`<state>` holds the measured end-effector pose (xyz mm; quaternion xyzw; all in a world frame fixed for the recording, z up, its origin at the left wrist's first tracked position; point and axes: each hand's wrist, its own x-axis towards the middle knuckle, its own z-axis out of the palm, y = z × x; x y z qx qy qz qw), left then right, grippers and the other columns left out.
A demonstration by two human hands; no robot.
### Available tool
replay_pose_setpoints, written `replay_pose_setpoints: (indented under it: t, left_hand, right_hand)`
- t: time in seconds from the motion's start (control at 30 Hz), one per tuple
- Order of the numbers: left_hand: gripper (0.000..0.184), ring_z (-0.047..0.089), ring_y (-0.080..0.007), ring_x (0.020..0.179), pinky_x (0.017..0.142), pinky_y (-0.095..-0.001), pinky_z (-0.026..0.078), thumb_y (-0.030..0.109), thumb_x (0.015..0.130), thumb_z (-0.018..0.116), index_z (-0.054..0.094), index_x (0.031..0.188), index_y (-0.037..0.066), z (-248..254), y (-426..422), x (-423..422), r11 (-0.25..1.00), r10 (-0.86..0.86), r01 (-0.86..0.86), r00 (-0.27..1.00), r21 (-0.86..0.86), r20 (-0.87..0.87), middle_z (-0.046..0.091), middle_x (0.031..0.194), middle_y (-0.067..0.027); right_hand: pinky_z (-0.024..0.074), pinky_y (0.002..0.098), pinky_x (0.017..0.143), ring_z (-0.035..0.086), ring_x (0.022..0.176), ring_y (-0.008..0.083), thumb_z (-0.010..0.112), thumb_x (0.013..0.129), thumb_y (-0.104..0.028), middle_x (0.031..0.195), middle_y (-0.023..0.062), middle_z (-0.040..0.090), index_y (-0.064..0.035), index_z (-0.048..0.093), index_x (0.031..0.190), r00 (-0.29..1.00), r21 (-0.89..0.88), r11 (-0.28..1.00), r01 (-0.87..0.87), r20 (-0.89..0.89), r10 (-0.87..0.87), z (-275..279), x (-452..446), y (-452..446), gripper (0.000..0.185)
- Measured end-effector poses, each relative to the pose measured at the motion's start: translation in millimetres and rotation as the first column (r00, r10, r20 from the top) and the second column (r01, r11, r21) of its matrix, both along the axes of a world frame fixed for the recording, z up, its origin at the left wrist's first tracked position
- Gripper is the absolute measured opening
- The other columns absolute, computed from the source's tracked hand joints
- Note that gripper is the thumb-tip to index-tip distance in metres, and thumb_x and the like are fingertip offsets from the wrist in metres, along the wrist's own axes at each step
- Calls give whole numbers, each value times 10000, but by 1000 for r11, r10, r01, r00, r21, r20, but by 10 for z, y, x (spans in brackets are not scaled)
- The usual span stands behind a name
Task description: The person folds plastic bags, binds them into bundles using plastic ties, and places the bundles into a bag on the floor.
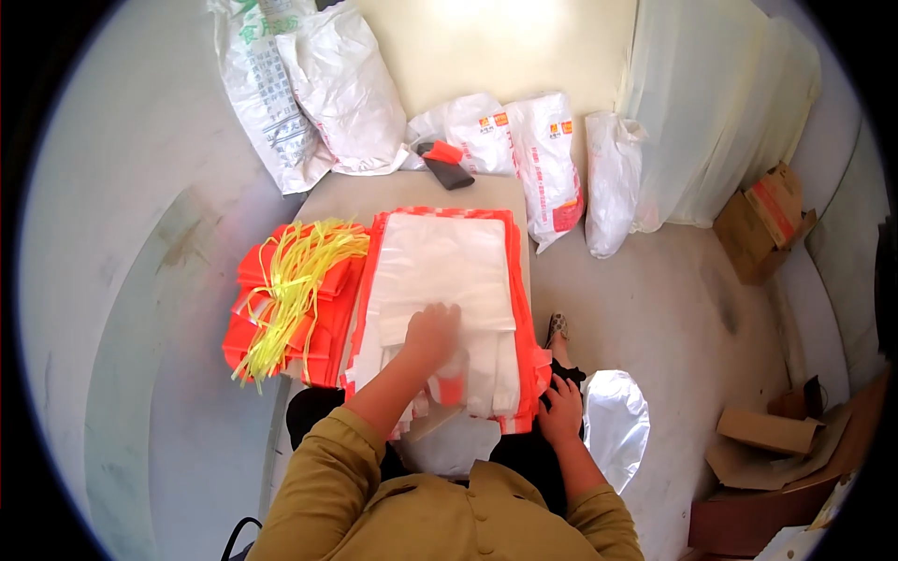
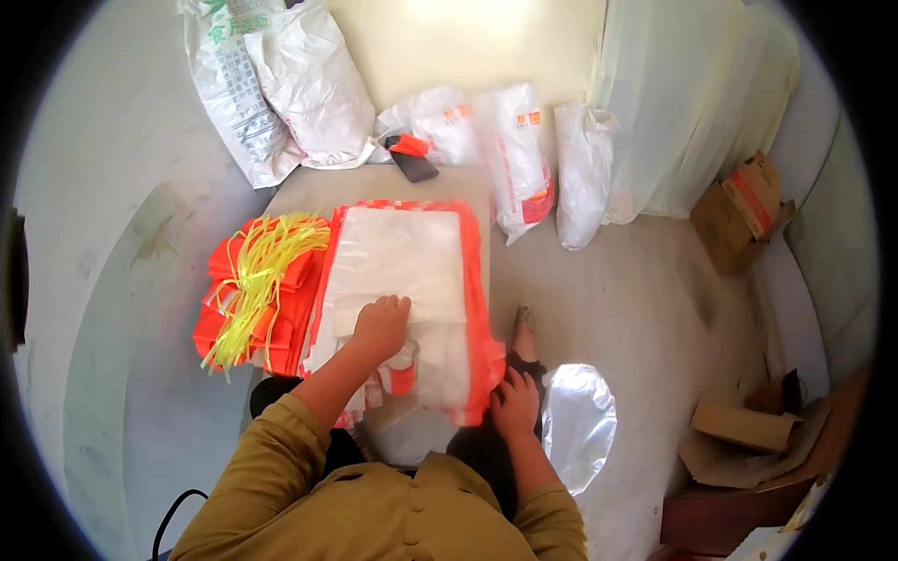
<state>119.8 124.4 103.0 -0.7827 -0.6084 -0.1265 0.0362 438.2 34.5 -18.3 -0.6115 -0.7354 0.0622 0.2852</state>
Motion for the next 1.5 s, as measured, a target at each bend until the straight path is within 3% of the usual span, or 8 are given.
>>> replay_pose_setpoints:
  t: [0.2,0.3,0.43,0.5,0.6,0.8,1.23,1.5]
  left_hand:
    - [232,707,-351,1034,845,-450,563,99,904,571,688,1097,44,336,110,-210,987,37,-17,992,-160,123,742,1019,-162]
    - [323,719,-302,1069,895,-409,567,80,930,546,698,1213,45,538,93,-358,976,76,14,915,-218,396,760,1063,-146]
    - [354,712,-238,1063,947,-393,564,55,950,526,670,1266,-11,618,-93,-467,847,316,370,225,-381,922,751,1114,-124]
    - [343,708,-261,1066,975,-424,563,73,960,531,636,1260,-58,607,-257,-399,756,554,530,-206,-383,807,726,1177,-152]
    - [350,708,-280,1065,994,-434,557,105,968,532,626,1271,-41,179,-430,-262,669,697,674,-423,-312,579,713,1206,-165]
    - [430,623,-258,1230,1045,-423,532,128,1040,555,472,1440,-8,-133,-897,140,711,704,493,-493,-502,512,605,1391,-135]
    - [612,622,-257,1171,938,-374,571,54,980,664,409,1529,-34,-790,-1060,42,783,583,354,-131,-511,802,595,1355,-187]
    - [439,678,-222,1153,992,-409,579,-7,1002,617,536,1429,48,-686,-1272,96,737,651,514,-365,-440,666,675,1317,-92]
  right_hand:
    - [393,529,1162,513,1336,462,708,898,-187,1416,141,632,-72,751,1109,984,-54,998,-36,-178,26,-99,60,95,244]
    - [424,428,1139,573,1308,346,607,945,-77,1384,174,633,-5,673,1233,744,-109,993,40,-660,-103,-121,178,218,304]
    - [438,368,1114,596,1250,247,522,1021,-69,1382,162,619,11,580,1370,542,63,998,-15,-838,61,610,-109,140,363]
    - [447,373,1106,598,1249,236,516,1057,-125,1395,158,611,-9,494,1474,453,52,983,-178,-882,129,868,-364,147,434]
    - [481,348,1061,596,1232,206,530,1085,-188,1419,147,586,-49,270,1634,173,-226,796,-561,-973,-154,1341,-819,27,623]
    - [518,334,1000,605,1212,184,581,1039,-77,1426,155,577,-84,141,1673,500,-341,824,-453,-862,-82,202,-1088,155,772]
    - [370,344,1178,425,1450,226,606,961,13,1632,164,373,-64,183,1676,680,-306,827,-472,-724,120,631,-1192,-238,834]
    - [328,349,1212,352,1508,235,601,943,18,1671,167,314,-54,218,1670,652,-347,804,-483,-756,65,814,-1184,-328,824]
